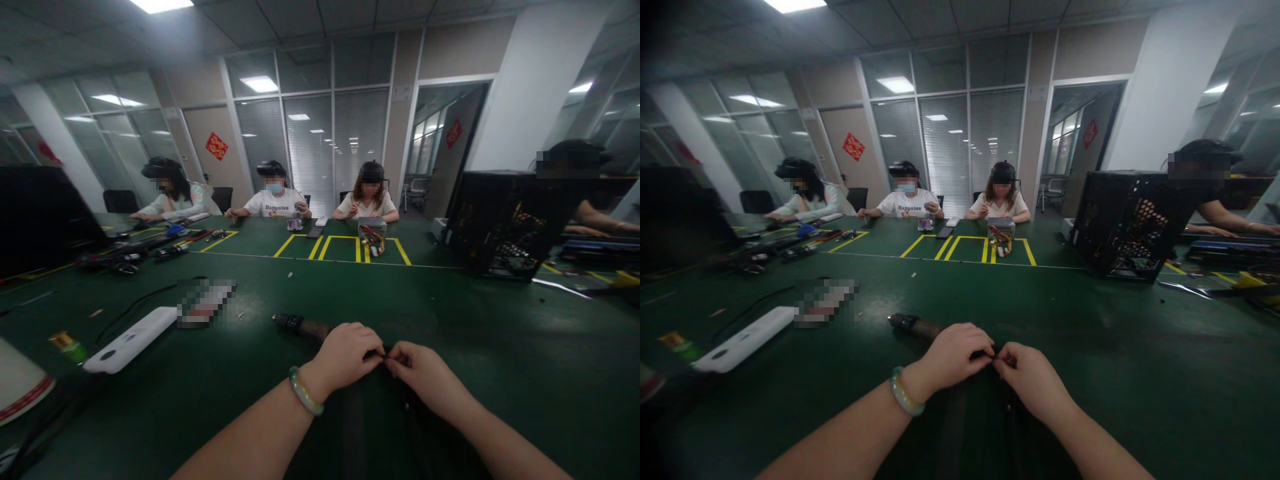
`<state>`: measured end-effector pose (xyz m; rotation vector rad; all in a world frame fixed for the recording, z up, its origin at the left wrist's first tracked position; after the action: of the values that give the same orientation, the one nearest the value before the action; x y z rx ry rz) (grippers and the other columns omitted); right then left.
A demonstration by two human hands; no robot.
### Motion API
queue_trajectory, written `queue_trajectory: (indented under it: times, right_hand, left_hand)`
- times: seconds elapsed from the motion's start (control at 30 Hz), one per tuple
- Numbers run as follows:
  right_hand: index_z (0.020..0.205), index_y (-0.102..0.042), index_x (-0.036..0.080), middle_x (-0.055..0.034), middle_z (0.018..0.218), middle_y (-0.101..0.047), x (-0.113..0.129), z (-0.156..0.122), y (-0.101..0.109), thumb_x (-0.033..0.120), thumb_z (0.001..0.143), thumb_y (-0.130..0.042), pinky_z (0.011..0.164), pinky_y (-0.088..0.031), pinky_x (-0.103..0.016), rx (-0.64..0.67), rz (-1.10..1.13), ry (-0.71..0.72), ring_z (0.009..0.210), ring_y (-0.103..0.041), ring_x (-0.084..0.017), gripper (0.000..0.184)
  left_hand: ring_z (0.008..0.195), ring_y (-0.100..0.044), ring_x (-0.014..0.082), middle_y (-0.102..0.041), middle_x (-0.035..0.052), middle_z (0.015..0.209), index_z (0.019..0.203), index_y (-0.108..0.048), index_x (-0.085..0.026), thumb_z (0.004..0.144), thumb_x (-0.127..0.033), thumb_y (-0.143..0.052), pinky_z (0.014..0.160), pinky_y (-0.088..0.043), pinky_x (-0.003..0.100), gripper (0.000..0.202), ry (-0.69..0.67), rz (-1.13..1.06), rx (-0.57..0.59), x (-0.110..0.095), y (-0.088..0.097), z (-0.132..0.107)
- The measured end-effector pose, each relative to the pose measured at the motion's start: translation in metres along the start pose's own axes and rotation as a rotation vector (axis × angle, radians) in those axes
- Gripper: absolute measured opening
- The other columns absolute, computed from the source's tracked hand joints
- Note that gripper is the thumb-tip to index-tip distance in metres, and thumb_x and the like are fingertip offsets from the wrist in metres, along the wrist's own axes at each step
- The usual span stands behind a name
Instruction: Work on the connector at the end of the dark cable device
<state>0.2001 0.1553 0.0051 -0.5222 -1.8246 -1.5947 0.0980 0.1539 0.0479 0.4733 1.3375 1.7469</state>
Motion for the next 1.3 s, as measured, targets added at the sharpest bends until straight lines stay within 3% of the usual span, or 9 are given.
queue_trajectory:
  times: [0.57,1.03,1.3]
  right_hand:
    - [0.082,-0.067,0.022,0.0006,0.077,-0.071,-0.0008,0.0005,-0.0017,0.031,0.088,-0.055,0.055,-0.037,-0.023,0.023,-0.001,-0.009,0.067,-0.064,-0.016,0.016]
    - [0.078,-0.066,0.021,0.0009,0.073,-0.070,-0.0011,0.0023,0.0002,0.031,0.087,-0.056,0.054,-0.036,-0.022,-0.026,-0.020,0.013,0.065,-0.063,-0.016,0.016]
    - [0.078,-0.065,0.022,0.0016,0.072,-0.070,-0.0022,0.0004,-0.0001,0.032,0.087,-0.055,0.052,-0.035,-0.022,-0.017,0.006,0.007,0.065,-0.063,-0.016,0.017]
  left_hand:
    - [0.094,-0.057,0.0188,-0.064,-0.0003,0.097,0.098,-0.060,-0.022,0.083,-0.026,-0.068,0.085,-0.042,0.032,0.018,0.053,-0.040,-0.022,0.0045,0.0016,-0.0016]
    - [0.093,-0.057,0.0181,-0.065,-0.0011,0.095,0.091,-0.061,-0.021,0.085,-0.024,-0.066,0.085,-0.042,0.032,0.008,0.044,-0.001,0.001,0.0034,-0.0030,0.0001]
    - [0.092,-0.057,0.0191,-0.064,-0.0008,0.094,0.095,-0.059,-0.022,0.083,-0.026,-0.068,0.083,-0.042,0.032,0.015,0.059,-0.031,-0.019,0.0035,0.0019,0.0001]
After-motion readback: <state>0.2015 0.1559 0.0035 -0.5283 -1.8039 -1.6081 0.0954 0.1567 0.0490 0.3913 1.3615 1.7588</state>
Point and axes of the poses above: each hand's wrist, its own z-axis towards the middle knuckle, its own y-axis out of the back of the hand, x = y × z, the point moved 10 cm from there along z, towards the middle knuckle
